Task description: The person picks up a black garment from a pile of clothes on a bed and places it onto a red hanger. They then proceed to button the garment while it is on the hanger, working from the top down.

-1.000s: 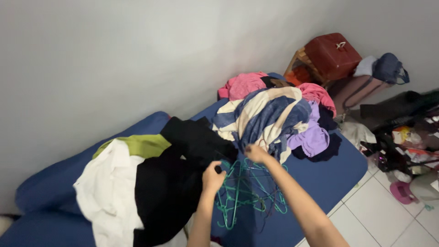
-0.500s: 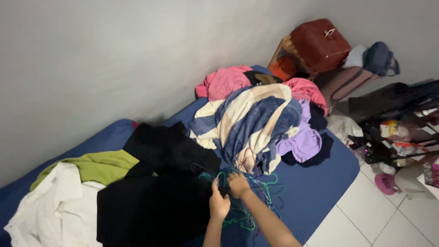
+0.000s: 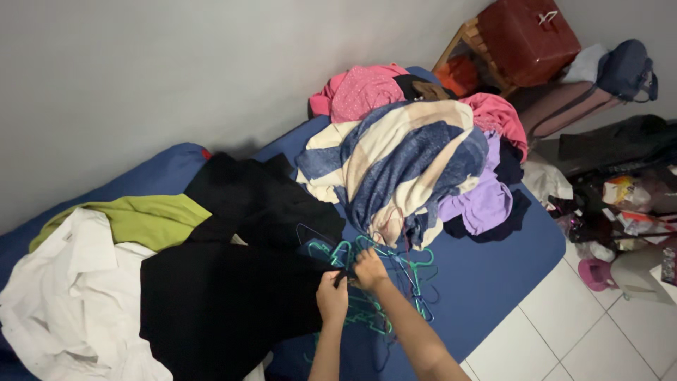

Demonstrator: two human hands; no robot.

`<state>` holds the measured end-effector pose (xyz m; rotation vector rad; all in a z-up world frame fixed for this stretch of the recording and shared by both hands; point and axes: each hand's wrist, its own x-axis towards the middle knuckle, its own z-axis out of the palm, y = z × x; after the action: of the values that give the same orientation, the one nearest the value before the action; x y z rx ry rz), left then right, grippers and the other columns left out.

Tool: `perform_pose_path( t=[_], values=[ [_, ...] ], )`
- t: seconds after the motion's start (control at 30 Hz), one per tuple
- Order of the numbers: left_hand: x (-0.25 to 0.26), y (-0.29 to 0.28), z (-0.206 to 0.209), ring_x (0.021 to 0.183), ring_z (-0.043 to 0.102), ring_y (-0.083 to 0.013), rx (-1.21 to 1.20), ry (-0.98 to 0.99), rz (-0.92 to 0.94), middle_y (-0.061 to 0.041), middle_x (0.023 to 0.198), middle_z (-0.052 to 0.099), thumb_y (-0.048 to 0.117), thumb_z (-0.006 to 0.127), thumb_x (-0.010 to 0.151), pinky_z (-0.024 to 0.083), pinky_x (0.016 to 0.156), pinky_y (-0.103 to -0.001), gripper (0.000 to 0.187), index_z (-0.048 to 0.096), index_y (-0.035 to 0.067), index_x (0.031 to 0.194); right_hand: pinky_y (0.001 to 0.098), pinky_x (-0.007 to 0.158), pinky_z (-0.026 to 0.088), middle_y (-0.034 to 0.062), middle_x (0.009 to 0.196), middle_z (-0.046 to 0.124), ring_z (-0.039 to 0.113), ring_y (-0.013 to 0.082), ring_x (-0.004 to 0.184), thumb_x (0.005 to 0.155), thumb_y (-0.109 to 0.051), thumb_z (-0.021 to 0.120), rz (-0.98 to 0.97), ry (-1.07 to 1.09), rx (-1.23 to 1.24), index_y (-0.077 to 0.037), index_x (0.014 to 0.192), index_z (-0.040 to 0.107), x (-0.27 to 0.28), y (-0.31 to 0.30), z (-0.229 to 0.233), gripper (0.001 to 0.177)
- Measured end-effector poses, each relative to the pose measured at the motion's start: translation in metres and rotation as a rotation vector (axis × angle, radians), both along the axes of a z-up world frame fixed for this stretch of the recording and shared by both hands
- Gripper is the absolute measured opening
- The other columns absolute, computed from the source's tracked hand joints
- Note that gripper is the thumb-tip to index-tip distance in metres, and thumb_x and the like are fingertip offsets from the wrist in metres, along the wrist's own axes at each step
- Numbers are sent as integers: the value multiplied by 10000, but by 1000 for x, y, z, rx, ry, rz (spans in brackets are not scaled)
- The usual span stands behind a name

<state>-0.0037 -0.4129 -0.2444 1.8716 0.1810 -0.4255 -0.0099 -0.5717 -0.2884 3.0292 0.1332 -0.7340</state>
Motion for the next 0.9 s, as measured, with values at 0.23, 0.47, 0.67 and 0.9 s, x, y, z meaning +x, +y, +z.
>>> perform_pose_path(
  t=[0.23, 0.47, 0.67, 0.9],
  values=[
    [18, 15, 20, 871, 766, -273, 85, -125, -37, -138, 929, 784, 194, 758, 834, 573, 790, -362, 208, 768, 43, 977, 464, 802, 470, 105, 768, 698, 665, 309, 823, 944, -421, 636, 18, -290, 133, -107, 695, 747, 18, -23, 18, 416],
    [83, 95, 83, 1032, 654, -431, 353, -282, 12, -249, 1091, 702, 377, 593, 1014, 515, 887, -461, 426, 707, -20, 1119, 504, 653, 532, 172, 788, 714, 701, 381, 740, 962, -400, 585, -265, -524, 377, -91, 873, 752, 54, -59, 117, 363],
    [131, 202, 166, 1081, 692, -285, 33, -297, -16, -175, 1198, 739, 195, 665, 947, 515, 935, -357, 397, 657, -14, 1285, 463, 584, 477, 196, 663, 630, 644, 364, 613, 1005, -405, 604, -556, -691, 661, -14, 807, 665, 64, -56, 256, 442],
    [152, 261, 310, 1094, 668, -175, -108, -294, -205, -105, 1199, 727, -29, 605, 800, 507, 946, -283, 539, 634, 4, 1337, 423, 505, 403, 209, 575, 506, 494, 345, 558, 1017, -318, 609, -357, -625, 932, -3, 769, 607, 55, 35, 421, 400]
  ],
)
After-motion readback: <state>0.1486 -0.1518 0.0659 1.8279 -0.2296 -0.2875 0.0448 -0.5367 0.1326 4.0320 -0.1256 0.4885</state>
